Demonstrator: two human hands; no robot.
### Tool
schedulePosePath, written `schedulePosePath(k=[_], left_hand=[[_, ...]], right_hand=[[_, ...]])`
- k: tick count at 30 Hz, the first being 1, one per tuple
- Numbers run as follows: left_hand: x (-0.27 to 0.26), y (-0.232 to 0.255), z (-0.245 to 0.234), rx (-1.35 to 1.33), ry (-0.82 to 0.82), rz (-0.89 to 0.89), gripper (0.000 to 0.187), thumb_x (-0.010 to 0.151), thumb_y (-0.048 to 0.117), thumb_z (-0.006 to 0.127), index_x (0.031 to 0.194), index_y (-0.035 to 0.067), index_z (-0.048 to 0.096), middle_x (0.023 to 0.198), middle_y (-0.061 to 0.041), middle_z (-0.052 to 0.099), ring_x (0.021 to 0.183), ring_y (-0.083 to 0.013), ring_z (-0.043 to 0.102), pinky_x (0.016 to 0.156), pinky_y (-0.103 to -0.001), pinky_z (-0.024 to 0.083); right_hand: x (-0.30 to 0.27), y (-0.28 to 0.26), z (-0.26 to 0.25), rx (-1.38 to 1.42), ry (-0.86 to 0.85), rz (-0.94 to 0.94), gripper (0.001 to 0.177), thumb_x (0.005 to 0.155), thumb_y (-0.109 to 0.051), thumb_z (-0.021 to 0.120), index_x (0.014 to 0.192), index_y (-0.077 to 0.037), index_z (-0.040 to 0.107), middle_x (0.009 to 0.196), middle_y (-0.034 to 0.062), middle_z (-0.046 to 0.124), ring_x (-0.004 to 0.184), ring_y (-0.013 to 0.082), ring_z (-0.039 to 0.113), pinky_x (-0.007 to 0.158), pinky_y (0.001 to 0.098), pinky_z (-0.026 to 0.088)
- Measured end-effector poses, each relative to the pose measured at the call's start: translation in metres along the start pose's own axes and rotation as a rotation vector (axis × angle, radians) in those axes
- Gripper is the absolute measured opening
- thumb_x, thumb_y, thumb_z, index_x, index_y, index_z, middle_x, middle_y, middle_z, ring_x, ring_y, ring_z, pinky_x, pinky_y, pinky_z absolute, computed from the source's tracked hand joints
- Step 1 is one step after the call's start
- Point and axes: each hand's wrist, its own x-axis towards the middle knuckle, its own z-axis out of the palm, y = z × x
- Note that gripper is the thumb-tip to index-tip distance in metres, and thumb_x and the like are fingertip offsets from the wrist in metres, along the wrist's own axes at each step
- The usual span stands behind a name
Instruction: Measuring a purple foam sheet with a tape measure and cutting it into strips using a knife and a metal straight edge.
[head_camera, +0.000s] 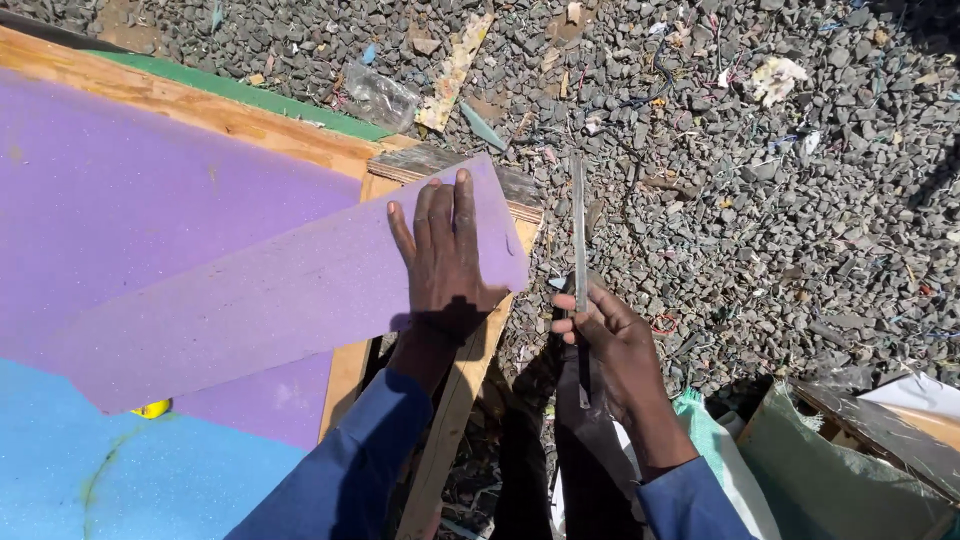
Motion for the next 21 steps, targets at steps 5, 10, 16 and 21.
schedulePosePath(k=[5,10,16,21], left_hand=[[-0.01,-0.027,0.021,-0.292,0.373,0.147,0.139,0.1,0.11,0.052,0.181,-0.003,0.053,0.168,-0.027,0.062,0.175,-0.0491,0.053,0.153,-0.08,0.001],[-0.009,-0.014,-0.015,-0.299,0.338,0.128,0.109,0.112,0.082,0.074,0.18,-0.002,0.053,0.17,-0.025,0.06,0.177,-0.0495,0.052,0.154,-0.079,0.007],[-0.011,-0.012,-0.009,-0.28,0.35,0.143,0.114,0.112,0.076,0.08,0.188,-0.001,0.043,0.175,-0.029,0.057,0.18,-0.0531,0.048,0.153,-0.079,0.004],[-0.011,-0.01,-0.009,-0.256,0.341,0.158,0.12,0.111,0.076,0.085,0.191,0.001,0.038,0.179,-0.029,0.054,0.182,-0.055,0.043,0.152,-0.08,0.001]], right_hand=[[0.012,-0.029,0.008,0.032,-0.08,0.017,0.045,0.126,-0.022,0.072,0.158,0.01,0.073,0.091,0.0304,0.09,0.071,0.031,0.091,0.061,0.0375,0.077],[0.018,-0.036,0.022,-0.159,-0.143,-0.091,0.045,0.127,-0.017,0.065,0.166,0.006,0.069,0.099,0.0299,0.077,0.077,0.0338,0.072,0.068,0.0426,0.057],[0.01,-0.038,0.024,-0.226,-0.333,-0.088,0.067,0.12,-0.006,0.067,0.185,0.0,0.051,0.172,0.0412,0.058,0.153,0.0618,0.052,0.127,0.0767,0.039],[0.03,-0.004,0.022,-0.019,-0.293,-0.059,0.045,0.122,-0.005,0.07,0.164,0.013,0.071,0.109,0.0299,0.09,0.074,0.0253,0.089,0.064,0.0351,0.075]])
